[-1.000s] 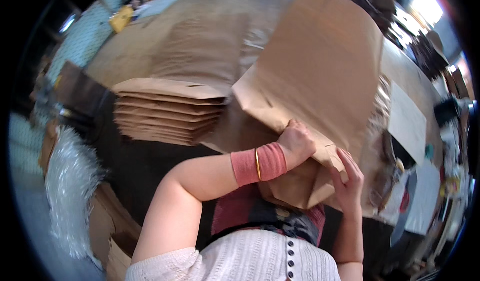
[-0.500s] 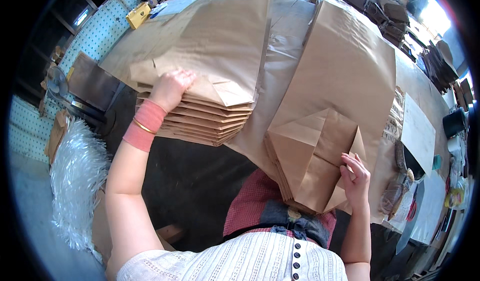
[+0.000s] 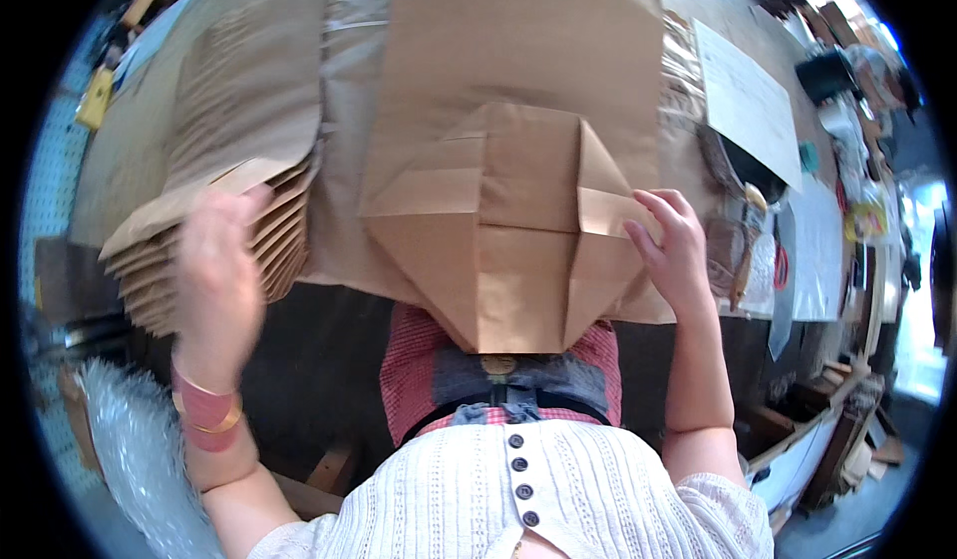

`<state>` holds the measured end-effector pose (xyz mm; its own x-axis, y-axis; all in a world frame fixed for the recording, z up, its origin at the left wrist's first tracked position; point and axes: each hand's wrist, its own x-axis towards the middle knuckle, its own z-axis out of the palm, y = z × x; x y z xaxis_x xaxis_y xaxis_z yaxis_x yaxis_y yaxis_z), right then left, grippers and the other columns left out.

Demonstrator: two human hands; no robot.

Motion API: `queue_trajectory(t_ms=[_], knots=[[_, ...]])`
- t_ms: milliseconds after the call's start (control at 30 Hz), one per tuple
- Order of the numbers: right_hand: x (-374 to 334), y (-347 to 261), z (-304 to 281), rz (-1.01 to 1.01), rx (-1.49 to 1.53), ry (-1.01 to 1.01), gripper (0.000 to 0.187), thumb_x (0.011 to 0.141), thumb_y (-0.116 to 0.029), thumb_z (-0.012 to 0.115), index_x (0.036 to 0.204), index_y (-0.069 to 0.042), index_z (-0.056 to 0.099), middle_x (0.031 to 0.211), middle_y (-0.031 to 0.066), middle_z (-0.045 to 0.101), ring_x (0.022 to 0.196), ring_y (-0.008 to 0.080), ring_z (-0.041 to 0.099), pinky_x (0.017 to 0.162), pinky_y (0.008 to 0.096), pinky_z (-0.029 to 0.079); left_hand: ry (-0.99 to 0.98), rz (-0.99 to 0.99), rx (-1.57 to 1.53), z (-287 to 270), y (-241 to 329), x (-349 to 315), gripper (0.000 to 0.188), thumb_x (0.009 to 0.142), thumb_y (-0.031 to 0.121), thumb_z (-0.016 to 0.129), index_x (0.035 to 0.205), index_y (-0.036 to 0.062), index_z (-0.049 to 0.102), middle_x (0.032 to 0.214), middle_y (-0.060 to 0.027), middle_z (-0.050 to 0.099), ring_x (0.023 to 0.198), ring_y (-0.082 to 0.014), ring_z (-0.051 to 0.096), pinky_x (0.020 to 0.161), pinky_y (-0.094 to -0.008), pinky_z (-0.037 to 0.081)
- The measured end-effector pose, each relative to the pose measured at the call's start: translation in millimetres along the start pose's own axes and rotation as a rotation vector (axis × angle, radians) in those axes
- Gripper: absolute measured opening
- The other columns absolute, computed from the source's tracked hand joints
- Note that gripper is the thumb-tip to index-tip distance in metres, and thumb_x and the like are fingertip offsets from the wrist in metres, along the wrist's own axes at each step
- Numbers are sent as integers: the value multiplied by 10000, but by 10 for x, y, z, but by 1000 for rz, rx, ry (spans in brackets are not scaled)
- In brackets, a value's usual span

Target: The person folds the top flaps of brown paper bags and applies glue to the seams using a brush. They work on a stack of bags, folding and gluing each one individually before moving to the next.

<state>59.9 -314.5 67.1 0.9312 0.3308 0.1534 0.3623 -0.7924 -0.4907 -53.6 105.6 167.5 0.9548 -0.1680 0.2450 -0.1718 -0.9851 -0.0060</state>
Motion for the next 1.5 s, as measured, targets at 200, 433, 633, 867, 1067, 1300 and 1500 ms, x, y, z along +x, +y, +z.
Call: queue_trajectory(t_ms=[200,433,633,867,1067,1300,1500], knots=[[449,71,467,-40,-13,-4,349,767,-189,740,1036,-6,613,1014,138,608,992,321,586,870,386,490,-19,-55,-335,1654,808,1011,482,744,95,730,1172,-13,538,1024,-201,618,996,-359,596,879,-424,477],[774,221,111,-34,-26,-622,242,648,-40,683,877,3,619,898,103,645,913,305,612,787,380,504,-458,132,-432,1391,265,1191,179,645,22,657,817,-26,673,772,-200,655,687,-310,660,631,-368,520],[448,22,166,-448,-539,-474,244,746,-130,618,968,-31,635,979,87,660,1036,262,603,924,381,471,-364,206,287,1266,883,914,353,759,19,546,1095,-10,646,1078,-197,642,1030,-283,616,949,-412,466],[33,-398,742,-476,-92,-302,795,799,-346,636,1425,45,340,1482,216,363,1397,323,324,1171,424,216,-328,315,-257,1596,1369,486,946,743,336,649,1460,-89,201,1524,-273,233,1437,-389,199,1185,-476,152],[-225,-20,487,-187,-155,-203,977,757,-503,705,1447,51,291,1499,224,329,1419,349,277,1176,435,200,-297,48,-241,1600,814,206,1018,787,453,686,1486,-56,149,1553,-250,167,1444,-399,154,1175,-483,154],[180,181,397,7,540,-23,278,799,9,664,1076,0,637,1131,146,643,1070,276,606,929,350,480,-84,-9,-861,1529,512,662,464,835,159,677,1248,-14,555,1184,-213,616,1124,-326,597,956,-351,481],[271,270,582,71,557,36,196,858,-9,617,1052,5,639,1017,115,656,946,247,619,838,315,490,273,-51,-557,1485,1133,962,425,723,171,801,1071,35,597,957,-144,658,867,-341,639,751,-396,525]])
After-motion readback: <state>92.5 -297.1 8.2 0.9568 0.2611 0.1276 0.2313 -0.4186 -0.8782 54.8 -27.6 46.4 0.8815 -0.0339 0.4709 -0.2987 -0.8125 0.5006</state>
